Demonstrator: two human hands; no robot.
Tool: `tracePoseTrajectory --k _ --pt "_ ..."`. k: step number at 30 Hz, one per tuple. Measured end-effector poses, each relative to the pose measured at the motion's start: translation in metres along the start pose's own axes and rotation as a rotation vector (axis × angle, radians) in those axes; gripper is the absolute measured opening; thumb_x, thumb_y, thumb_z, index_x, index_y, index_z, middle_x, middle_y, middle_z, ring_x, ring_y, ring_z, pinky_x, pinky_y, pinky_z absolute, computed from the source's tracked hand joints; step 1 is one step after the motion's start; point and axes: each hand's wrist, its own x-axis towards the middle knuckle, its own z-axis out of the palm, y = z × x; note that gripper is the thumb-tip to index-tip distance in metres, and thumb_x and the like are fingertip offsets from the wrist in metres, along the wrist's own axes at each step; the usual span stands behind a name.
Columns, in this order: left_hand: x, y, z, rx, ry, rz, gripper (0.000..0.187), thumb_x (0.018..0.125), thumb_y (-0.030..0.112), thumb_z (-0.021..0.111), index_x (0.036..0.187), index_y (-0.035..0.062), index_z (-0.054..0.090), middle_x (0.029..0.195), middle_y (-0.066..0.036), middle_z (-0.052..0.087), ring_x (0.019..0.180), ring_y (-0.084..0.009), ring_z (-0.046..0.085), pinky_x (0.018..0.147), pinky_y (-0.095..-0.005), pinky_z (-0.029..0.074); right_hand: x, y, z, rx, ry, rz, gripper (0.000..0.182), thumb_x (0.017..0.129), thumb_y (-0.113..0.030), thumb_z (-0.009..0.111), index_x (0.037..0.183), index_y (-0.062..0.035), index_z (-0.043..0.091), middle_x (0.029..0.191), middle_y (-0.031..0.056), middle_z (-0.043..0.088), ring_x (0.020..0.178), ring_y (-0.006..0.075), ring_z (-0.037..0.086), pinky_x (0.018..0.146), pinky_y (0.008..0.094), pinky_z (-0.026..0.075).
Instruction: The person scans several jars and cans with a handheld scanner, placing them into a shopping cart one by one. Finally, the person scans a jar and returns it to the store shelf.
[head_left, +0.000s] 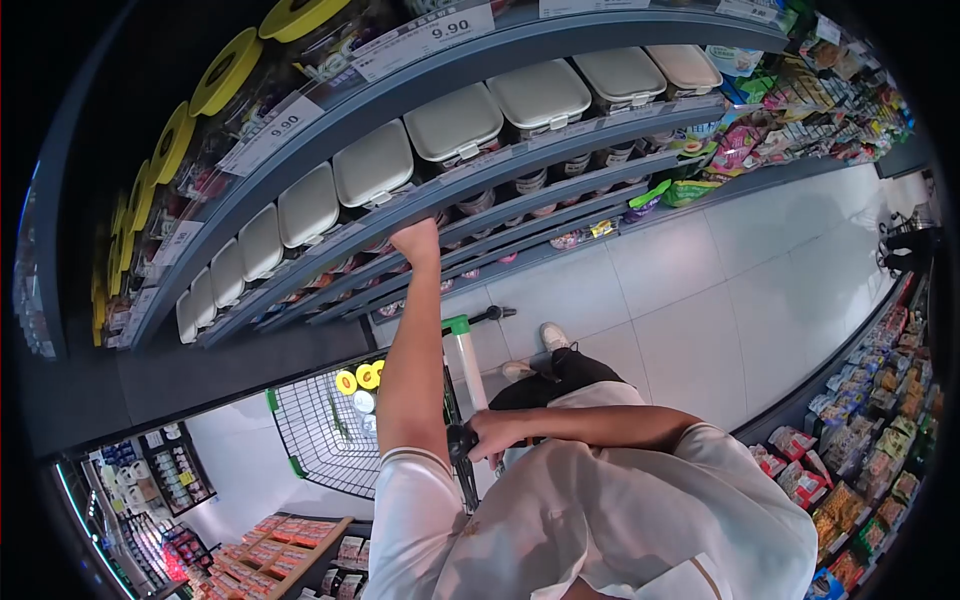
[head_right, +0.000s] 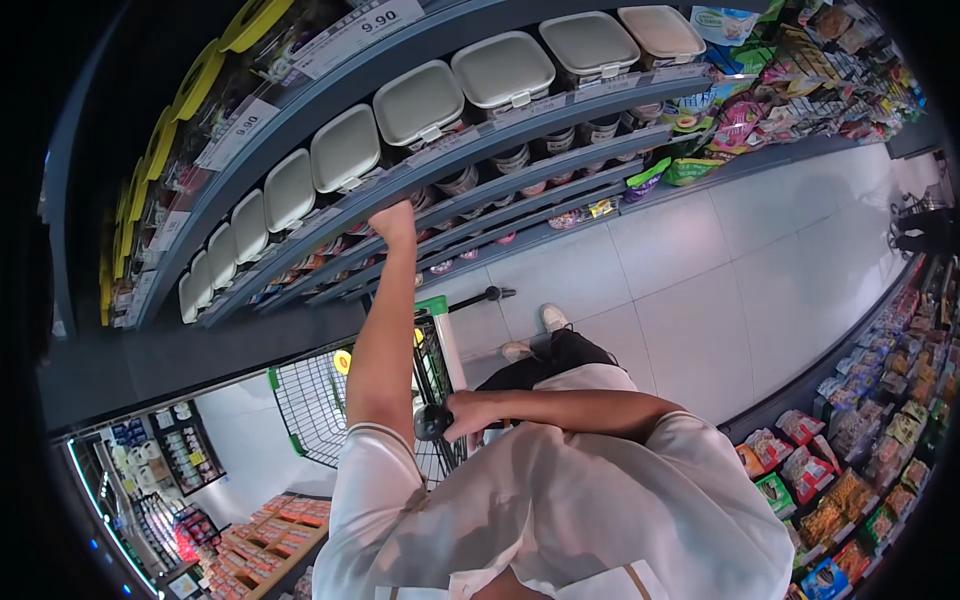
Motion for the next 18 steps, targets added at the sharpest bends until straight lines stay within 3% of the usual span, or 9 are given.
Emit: tracePoseTrajectory --k 3,6,9,11,12,14,16,17,18 --pt "-0.005 0.008 -0.013 -0.124 -0.061 -0.028 0.039 0.083 0.014 0.079 0.116 -0.004 0.067 0.113 -0.018 0.071 0.108 -0.0302 0.066 0.097 -0.0391 0.049 -0.006 -0.001 -0.007 -0.242 0.039 -0.208 0.03 0.078 -0.019 0.071 0.089 0.0085 0.065 0.077 0.0172 0.073 0.068 0.0229 0.076 0.063 0.0354 0.062" --pt "-0.026 -0.01 -0.014 -0.38 0.074 -0.088 0.069 0.073 0.005 0.087 0.132 -0.0035 0.052 0.124 -0.016 0.062 0.117 -0.0238 0.059 0.1 -0.0361 0.048 -0.026 0.0 -0.022 -0.338 0.168 -0.374 0.029 0.074 -0.023 0.074 0.089 0.0015 0.067 0.075 0.013 0.073 0.067 0.0238 0.073 0.068 0.0377 0.059" --pt "-0.047 0.003 -0.034 -0.6 0.001 -0.123 0.093 0.069 0.01 0.092 0.144 -0.001 0.037 0.134 -0.016 0.052 0.121 -0.0231 0.055 0.103 -0.0359 0.045 -0.048 -0.001 -0.043 -0.343 0.284 -0.43 0.038 0.072 -0.029 0.077 0.096 0.0002 0.069 0.079 0.0163 0.072 0.075 0.0278 0.072 0.071 0.0404 0.056" --pt "-0.061 -0.002 -0.048 -0.56 -0.034 -0.15 0.092 0.07 0.011 0.092 0.144 0.0004 0.037 0.136 -0.015 0.051 0.121 -0.023 0.055 0.104 -0.0358 0.044 -0.075 -0.013 -0.058 -0.428 0.309 -0.305 0.051 0.068 -0.035 0.08 0.103 0.0007 0.07 0.085 0.0205 0.071 0.081 0.0306 0.071 0.075 0.0425 0.054" --pt "-0.069 -0.005 -0.056 -0.541 -0.05 -0.165 0.092 0.07 0.011 0.092 0.144 0.0011 0.037 0.137 -0.014 0.051 0.122 -0.023 0.055 0.104 -0.0358 0.044 -0.075 0.005 -0.066 -0.381 0.345 -0.463 0.049 0.07 -0.033 0.082 0.104 0.001 0.07 0.085 0.0181 0.072 0.079 0.0272 0.07 0.075 0.0403 0.055" --pt "-0.078 0.011 -0.084 -0.551 -0.193 -0.267 0.091 0.071 0.008 0.091 0.145 0.0044 0.038 0.136 -0.012 0.053 0.124 -0.0216 0.054 0.103 -0.0352 0.045 -0.115 -0.022 -0.072 -0.169 0.334 -0.358 0.048 0.072 -0.028 0.083 0.107 0.0016 0.069 0.088 0.0155 0.073 0.081 0.0222 0.07 0.077 0.038 0.055" --pt "-0.086 0.021 -0.109 -0.643 -0.331 -0.376 0.09 0.071 0.005 0.09 0.146 0.0064 0.038 0.135 -0.011 0.055 0.124 -0.0209 0.054 0.103 -0.0352 0.046 -0.126 -0.014 -0.082 -0.181 0.389 -0.473 0.048 0.074 -0.024 0.084 0.11 0.0037 0.067 0.093 0.0133 0.075 0.085 0.0179 0.069 0.08 0.0347 0.055" --pt "-0.094 0.021 -0.119 -0.706 -0.337 -0.436 0.079 0.078 0.005 0.084 0.144 0.0085 0.042 0.134 -0.01 0.057 0.122 -0.0216 0.057 0.103 -0.0372 0.047 -0.138 -0.014 -0.082 -0.157 0.457 -0.43 0.046 0.077 -0.021 0.082 0.113 0.0045 0.067 0.097 0.0117 0.075 0.088 0.0161 0.069 0.082 0.0324 0.055" --pt "-0.1 0.021 -0.131 -0.831 -0.396 -0.523 0.074 0.081 0.006 0.081 0.144 0.009 0.043 0.134 -0.01 0.057 0.122 -0.0223 0.057 0.104 -0.0385 0.048 -0.139 -0.013 -0.079 0.136 0.428 -0.547 0.04 0.082 -0.014 0.08 0.115 0.0042 0.067 0.098 0.0094 0.075 0.089 0.0143 0.069 0.083 0.0311 0.056"
